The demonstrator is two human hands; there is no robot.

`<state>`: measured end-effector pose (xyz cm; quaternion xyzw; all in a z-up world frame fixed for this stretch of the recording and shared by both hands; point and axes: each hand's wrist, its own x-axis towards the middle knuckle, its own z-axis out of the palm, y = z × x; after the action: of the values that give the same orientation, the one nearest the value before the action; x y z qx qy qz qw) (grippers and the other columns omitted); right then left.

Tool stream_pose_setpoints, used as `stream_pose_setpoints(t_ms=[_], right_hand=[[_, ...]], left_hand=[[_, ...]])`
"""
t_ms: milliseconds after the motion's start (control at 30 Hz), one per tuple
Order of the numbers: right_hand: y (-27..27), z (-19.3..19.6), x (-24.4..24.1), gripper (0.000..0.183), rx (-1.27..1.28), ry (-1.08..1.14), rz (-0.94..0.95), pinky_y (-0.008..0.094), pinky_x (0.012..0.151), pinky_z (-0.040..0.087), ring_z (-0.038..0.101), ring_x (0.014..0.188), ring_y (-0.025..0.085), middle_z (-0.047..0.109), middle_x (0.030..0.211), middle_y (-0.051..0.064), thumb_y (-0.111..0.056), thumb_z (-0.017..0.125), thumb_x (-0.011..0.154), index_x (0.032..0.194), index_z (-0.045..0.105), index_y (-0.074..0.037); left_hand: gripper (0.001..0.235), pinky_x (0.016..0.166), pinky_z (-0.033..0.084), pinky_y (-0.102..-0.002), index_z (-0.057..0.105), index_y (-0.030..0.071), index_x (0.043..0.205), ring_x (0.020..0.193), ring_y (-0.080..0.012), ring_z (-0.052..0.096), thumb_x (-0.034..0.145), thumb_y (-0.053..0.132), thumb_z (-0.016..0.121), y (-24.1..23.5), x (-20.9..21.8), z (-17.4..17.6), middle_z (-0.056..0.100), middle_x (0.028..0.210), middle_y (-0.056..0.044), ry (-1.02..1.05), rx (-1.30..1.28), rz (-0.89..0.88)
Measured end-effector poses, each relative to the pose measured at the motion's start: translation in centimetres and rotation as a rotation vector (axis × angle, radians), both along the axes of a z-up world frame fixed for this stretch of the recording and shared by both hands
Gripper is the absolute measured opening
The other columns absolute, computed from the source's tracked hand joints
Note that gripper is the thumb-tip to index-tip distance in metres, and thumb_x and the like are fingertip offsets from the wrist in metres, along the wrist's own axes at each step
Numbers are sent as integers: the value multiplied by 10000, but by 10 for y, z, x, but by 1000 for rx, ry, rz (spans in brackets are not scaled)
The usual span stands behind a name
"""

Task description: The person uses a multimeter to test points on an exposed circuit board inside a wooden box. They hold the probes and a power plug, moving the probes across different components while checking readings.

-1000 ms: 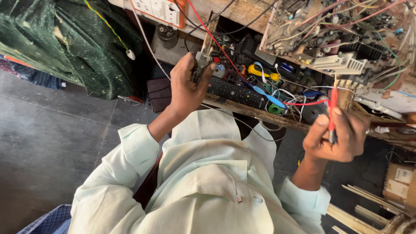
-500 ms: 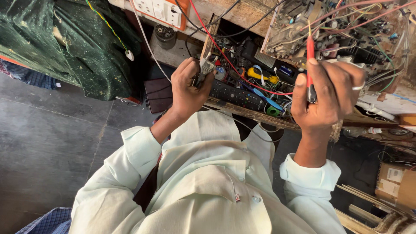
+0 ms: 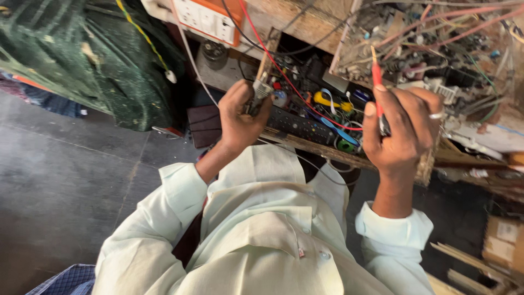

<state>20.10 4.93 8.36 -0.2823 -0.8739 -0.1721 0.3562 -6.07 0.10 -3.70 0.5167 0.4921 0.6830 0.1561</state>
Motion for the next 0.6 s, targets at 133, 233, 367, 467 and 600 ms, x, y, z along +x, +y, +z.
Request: stream_pose_setpoints(t_ms=[133,233,367,467,600], right_hand=[[3,6,-3,209,31,50,6,435,901,539,615,1043,311,716,1046,138,-111,747,1040,1199,772,22],[-1,6,-1,212,-3,43,-7,420,881,530,604,1062,307,709,1068,134,-110,733,1062,1228,770,19],[-2,1,1,208,-27,26,-6,414,899,523,611,1072,306,718,1094,121,-136,725,1089,1234,760,8],[-1,2,5,230,9,71,12,423,895,504,599,1051,316,712,1073,127,-149,714,1077,1235,762,11],[1,10,11,233,68,81,-16,460,883,498,600,995,342,688,988,155,-122,706,1026,1179,772,41]], left_hand=[[375,585,385,-343,443,-14,775,630,-248,447,833,-55,811,-2,0,2,431,756,-117,11,-2,14],[363,592,387,-347,451,-11,776,638,-266,463,826,-56,807,-1,0,2,436,757,-120,27,5,21],[409,590,376,-351,410,-17,769,636,-279,438,815,-58,814,0,0,-1,427,759,-128,23,-2,26],[409,592,372,-353,406,-21,775,637,-282,435,814,-68,811,-1,-1,-2,420,758,-129,38,-9,19],[375,610,386,-343,427,-25,801,661,-270,460,823,-85,797,0,-1,-2,450,789,-127,32,8,-4]])
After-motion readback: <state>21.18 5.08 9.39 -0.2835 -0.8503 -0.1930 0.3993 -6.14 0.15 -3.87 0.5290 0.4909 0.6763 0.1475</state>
